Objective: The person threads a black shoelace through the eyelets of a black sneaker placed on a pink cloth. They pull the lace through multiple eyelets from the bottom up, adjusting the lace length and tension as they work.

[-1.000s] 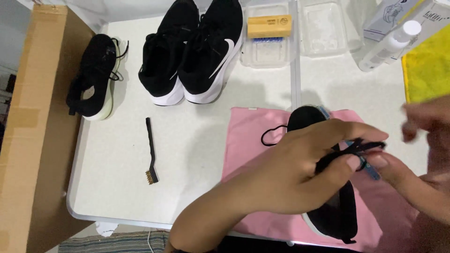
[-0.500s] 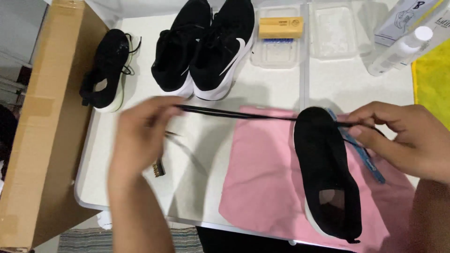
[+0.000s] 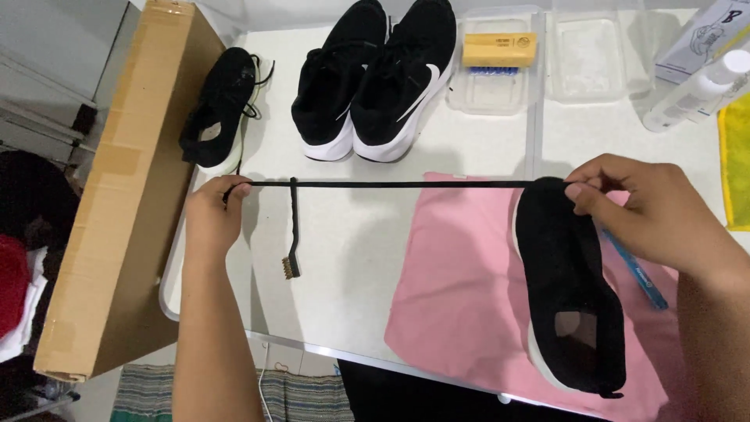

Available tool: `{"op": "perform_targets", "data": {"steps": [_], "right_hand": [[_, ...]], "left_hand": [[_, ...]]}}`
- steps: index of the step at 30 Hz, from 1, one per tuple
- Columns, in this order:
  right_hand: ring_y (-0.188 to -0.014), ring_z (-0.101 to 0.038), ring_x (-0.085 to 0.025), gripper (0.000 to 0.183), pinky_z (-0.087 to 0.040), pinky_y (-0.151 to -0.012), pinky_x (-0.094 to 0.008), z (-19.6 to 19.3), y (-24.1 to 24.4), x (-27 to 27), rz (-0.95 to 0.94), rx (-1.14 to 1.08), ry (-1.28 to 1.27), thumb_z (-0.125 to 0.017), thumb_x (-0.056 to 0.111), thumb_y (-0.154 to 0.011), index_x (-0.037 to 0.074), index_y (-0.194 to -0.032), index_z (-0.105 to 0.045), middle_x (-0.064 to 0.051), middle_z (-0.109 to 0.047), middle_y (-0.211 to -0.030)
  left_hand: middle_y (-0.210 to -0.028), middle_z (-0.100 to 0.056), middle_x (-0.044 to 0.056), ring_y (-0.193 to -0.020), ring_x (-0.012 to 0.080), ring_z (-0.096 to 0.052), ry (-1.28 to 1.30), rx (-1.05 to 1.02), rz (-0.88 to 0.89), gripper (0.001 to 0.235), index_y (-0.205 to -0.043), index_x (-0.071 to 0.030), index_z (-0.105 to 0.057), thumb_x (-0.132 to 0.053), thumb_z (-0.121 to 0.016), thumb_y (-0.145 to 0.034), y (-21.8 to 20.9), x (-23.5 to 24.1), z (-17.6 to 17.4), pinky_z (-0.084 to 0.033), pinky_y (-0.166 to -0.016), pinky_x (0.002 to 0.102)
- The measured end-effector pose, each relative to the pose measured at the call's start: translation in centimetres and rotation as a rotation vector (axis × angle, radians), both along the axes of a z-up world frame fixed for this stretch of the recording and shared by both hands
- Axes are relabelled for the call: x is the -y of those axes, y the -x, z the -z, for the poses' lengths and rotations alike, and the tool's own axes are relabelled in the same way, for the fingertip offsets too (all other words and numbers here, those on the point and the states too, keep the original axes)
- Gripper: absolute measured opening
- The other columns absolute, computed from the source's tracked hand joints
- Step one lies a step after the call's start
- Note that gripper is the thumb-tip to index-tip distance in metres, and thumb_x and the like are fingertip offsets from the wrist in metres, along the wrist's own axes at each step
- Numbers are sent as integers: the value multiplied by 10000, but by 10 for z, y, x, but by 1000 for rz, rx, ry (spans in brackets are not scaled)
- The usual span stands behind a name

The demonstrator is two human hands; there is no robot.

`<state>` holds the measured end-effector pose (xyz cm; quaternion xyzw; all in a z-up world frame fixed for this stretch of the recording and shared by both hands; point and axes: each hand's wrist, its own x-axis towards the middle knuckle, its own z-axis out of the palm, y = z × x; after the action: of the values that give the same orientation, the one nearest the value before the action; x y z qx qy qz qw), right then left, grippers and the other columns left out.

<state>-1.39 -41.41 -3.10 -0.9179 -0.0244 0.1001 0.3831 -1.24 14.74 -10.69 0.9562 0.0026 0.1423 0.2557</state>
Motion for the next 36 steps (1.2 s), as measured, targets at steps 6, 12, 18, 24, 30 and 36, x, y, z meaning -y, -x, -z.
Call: {"op": "perform_targets", "data": {"steps": [6,12,18,24,30,36], "right_hand": [[-843,-670,-95,159,-452,-840,-263,9,0,0,-53,7,46,-696,255,-942,156,-1014,-798,42,-786,-882],[-878,-697,-98,177,-470,-871,-263,13,-3,5,-107,-38,85,-690,277,-937,164,-1012,-803,41,-796,-879],[-879,-732,-133,225,-489,-859,-283,3,-3,-3,-87,-140,144,-711,281,-906,161,-1079,-790,20,-836,-957],[-956,-768,-101,313,-505,-885,-284,10,-5,2,-121,-178,187,-710,362,-872,200,-1128,-788,44,-850,-995],[-755,-688,-146,337,-491,-843,-280,15,-8,9,-132,-187,238,-710,383,-879,246,-1177,-788,15,-812,-854],[-989,-789,-63,330,-515,-909,-276,16,-8,7,-173,-214,227,-713,368,-863,254,-1166,-777,81,-868,-1008]], "left_hand": [[-1123,-738,110,-1020,317,-671,-85,-22,-161,243,-1140,-72,-753,-14,-543,-1030,4,-47,35,-527,-910,432],[-1138,-740,117,-1087,364,-604,-132,52,-260,252,-1167,-107,-764,-108,-551,-1033,17,-74,49,-459,-945,485],[-1132,-755,111,-1054,372,-635,-239,67,-303,201,-1137,-117,-790,-90,-681,-970,16,-75,46,-475,-952,461],[-1051,-754,116,-1000,351,-641,-410,307,-306,268,-1114,-91,-816,20,-698,-901,21,-95,65,-507,-941,452],[-995,-695,92,-966,325,-613,-641,83,-520,118,-1040,-71,-747,-84,-679,-945,32,-110,80,-552,-584,473],[-1023,-671,122,-879,349,-666,-760,-179,-652,185,-1007,-71,-675,52,-610,-885,27,-99,79,-576,-562,470]]}}
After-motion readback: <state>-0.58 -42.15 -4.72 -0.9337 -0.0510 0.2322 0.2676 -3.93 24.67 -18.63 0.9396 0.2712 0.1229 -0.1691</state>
